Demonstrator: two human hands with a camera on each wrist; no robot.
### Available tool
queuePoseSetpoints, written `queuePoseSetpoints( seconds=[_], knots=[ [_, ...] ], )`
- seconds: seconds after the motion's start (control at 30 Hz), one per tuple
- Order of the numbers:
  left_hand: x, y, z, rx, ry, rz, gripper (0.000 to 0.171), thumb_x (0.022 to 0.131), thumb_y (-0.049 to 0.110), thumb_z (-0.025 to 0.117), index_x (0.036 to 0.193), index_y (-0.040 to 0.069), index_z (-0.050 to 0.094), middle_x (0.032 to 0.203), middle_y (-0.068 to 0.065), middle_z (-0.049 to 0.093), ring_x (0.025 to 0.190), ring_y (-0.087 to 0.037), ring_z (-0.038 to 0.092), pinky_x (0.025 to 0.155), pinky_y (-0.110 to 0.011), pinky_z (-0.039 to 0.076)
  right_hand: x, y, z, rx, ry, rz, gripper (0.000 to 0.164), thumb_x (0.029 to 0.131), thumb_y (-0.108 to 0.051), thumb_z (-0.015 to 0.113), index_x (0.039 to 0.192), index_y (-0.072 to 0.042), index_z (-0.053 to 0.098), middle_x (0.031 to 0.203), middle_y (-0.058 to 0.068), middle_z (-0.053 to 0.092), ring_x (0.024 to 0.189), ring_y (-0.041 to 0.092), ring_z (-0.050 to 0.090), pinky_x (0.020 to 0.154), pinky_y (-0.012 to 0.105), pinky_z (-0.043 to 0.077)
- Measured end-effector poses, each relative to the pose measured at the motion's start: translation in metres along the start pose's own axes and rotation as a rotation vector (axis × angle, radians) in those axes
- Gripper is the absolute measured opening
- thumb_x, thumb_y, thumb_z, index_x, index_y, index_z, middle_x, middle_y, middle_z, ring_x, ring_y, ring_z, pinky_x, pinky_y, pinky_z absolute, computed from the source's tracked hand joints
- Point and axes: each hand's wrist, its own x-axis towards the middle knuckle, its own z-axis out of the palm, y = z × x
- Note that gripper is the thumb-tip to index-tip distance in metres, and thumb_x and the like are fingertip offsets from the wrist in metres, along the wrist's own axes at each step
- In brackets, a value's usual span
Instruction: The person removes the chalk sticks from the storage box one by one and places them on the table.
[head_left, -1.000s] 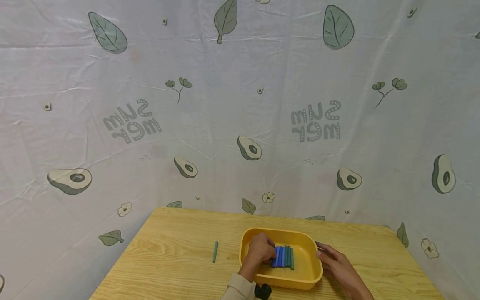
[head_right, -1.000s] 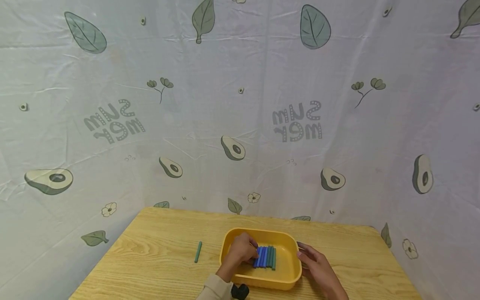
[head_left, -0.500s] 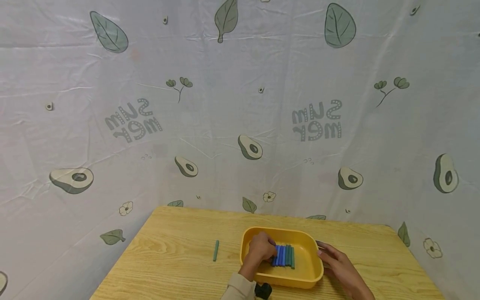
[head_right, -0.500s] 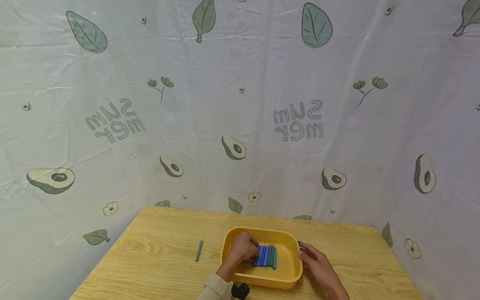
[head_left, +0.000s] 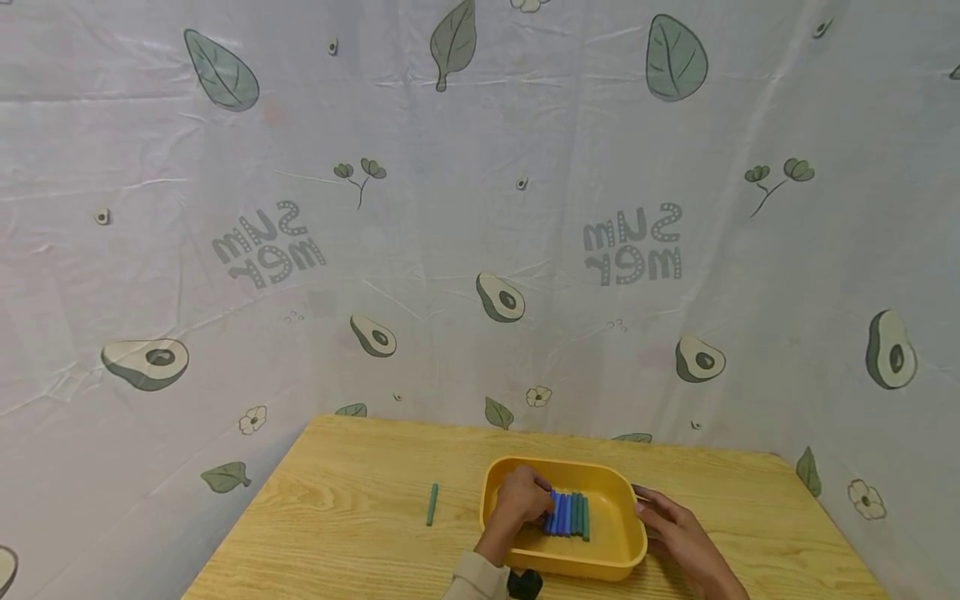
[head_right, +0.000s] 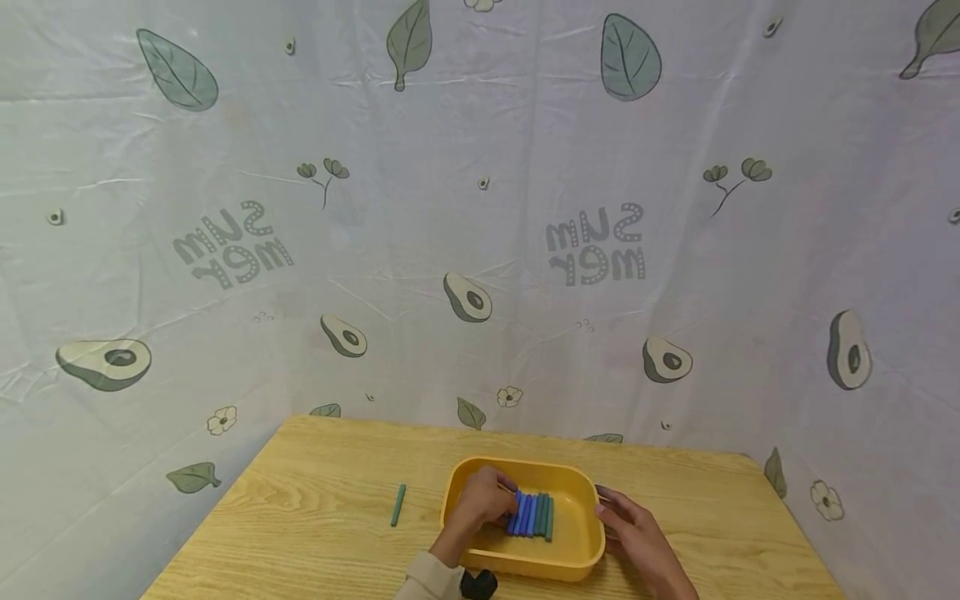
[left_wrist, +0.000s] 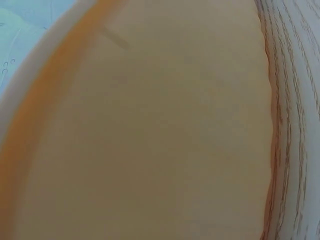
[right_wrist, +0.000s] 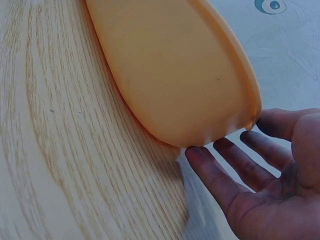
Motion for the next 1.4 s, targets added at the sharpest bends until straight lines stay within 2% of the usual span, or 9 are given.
queuePoseSetpoints(
  seconds=[0.33,0.63,0.87,1.1,1.4],
  knots=[
    [-0.001,-0.002,-0.005,-0.046,0.006,0.047,0.022,0.077,0.001,0.087,0.1,0.002,0.084,0.085,-0.007,0.074,0.059,-0.015,0.064,0.054,-0.032,0.06,-0.001,0.0,-0.002,0.008,-0.028,0.002,0.067,0.114,-0.032,0.053,0.166,0.005,0.031,0.159,0.034,0.047,0.123,0.033,0.072,0.096,0.049,0.064],
    [0.002,0.002,-0.014,-0.173,-0.069,0.04,0.025,0.078,-0.004,0.083,0.103,0.0,0.083,0.079,-0.005,0.076,0.055,-0.014,0.066,0.055,-0.033,0.061,-0.001,-0.003,0.0,0.011,-0.004,0.002,0.061,0.115,-0.027,0.051,0.165,0.004,0.034,0.158,0.034,0.048,0.125,0.036,0.071,0.095,0.05,0.064],
    [0.0,0.003,-0.02,-0.188,-0.049,0.089,0.026,0.079,-0.007,0.079,0.104,-0.002,0.082,0.072,-0.006,0.075,0.053,-0.014,0.065,0.052,-0.033,0.059,-0.001,-0.003,-0.001,0.008,-0.016,0.005,0.063,0.115,-0.029,0.052,0.165,0.004,0.034,0.159,0.034,0.048,0.125,0.035,0.071,0.095,0.049,0.064],
    [-0.003,0.004,-0.031,-0.201,-0.057,0.102,0.025,0.081,-0.006,0.077,0.105,-0.002,0.081,0.078,-0.008,0.076,0.061,-0.015,0.07,0.059,-0.032,0.062,-0.002,-0.004,-0.002,-0.002,-0.014,0.008,0.062,0.115,-0.028,0.051,0.166,0.004,0.033,0.16,0.034,0.046,0.125,0.035,0.071,0.096,0.049,0.064],
    [-0.005,0.005,-0.046,-0.268,-0.114,0.093,0.024,0.085,-0.005,0.078,0.109,-0.002,0.08,0.087,-0.008,0.075,0.068,-0.02,0.075,0.067,-0.042,0.067,-0.003,-0.004,-0.002,0.003,-0.033,-0.002,0.063,0.115,-0.029,0.05,0.166,0.003,0.032,0.16,0.034,0.047,0.125,0.035,0.071,0.097,0.05,0.063]
  ],
)
